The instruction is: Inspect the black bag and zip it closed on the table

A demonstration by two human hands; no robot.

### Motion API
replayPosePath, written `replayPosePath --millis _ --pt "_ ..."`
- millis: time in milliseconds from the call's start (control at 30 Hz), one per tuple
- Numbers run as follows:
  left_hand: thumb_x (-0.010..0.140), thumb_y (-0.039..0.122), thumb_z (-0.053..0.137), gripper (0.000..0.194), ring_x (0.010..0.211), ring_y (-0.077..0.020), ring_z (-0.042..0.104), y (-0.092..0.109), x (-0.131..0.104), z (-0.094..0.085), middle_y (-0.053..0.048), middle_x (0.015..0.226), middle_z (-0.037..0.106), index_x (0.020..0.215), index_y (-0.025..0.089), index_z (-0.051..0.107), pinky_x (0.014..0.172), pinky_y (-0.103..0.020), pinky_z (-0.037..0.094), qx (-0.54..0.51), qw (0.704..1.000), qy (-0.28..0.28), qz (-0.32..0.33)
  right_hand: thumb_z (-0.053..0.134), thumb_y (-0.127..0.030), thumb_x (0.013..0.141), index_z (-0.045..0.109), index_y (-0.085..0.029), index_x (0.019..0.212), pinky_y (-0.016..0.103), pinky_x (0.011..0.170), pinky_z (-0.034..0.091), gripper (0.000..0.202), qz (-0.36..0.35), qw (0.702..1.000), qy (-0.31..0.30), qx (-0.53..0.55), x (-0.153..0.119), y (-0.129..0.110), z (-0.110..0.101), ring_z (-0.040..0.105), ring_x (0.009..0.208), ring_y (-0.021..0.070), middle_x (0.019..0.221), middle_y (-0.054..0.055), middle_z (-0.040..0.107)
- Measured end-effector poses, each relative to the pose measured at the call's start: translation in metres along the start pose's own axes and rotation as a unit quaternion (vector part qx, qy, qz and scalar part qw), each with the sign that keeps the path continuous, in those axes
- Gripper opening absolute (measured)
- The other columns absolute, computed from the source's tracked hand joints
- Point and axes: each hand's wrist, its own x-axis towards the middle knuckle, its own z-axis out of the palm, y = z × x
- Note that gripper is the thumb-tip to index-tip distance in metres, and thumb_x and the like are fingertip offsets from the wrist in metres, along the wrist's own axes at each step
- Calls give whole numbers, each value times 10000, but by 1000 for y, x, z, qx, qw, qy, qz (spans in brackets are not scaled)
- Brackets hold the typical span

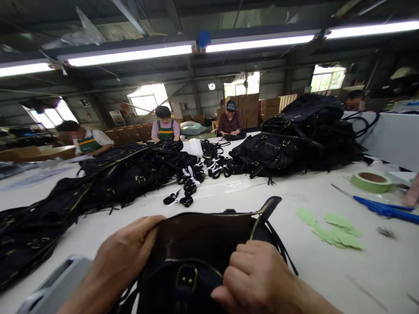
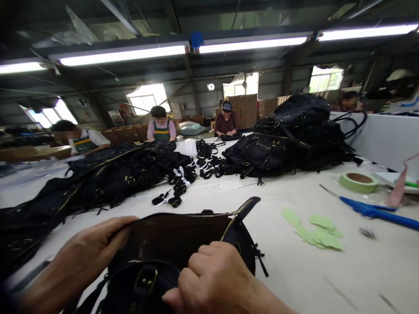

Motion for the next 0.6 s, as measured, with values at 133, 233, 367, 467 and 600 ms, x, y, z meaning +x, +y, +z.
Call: replayPosePath --millis 133,233,367,467,600 --pt "846 445 421 360 917 -213 685 -10 -39 23 -18 1035 718 1062 268 649 821 -302 543 12 998 -47 30 564 -253 915 484 -184 647 298 480 216 288 -30 993 -112 35 -37 -30 13 381 497 138 556 -30 489" --pt "851 510 462 387 896 -204 686 -15 -73 31 -22 1062 701 1123 277 608 771 -269 555 -2 999 -3 40 569 -151 891 550 -174 763 298 520 289 131 -17 988 -142 55 -53 -48 8 425 551 146 619 -24 526" --pt "844 555 495 504 997 -222 655 -10 -101 31 -21 1124 655 1289 319 477 828 -295 556 -14 1000 23 11 449 -144 978 607 -159 905 289 579 377 174 22 983 -153 95 -54 -57 -8 501 596 142 654 -13 577" --pt "823 619 482 577 823 -209 673 -12 -109 33 -35 1081 634 1316 323 445 722 -317 579 -26 998 33 -50 438 -172 997 630 -185 935 251 739 454 203 32 987 -117 106 -51 -50 -24 594 725 127 776 2 664" --pt "768 666 527 630 723 -202 660 -39 -114 42 -52 1008 634 1275 294 487 556 -290 564 -65 990 27 -118 552 -204 933 633 -180 1096 327 960 427 184 88 996 -34 7 -53 -9 -48 571 1077 204 1131 78 649"
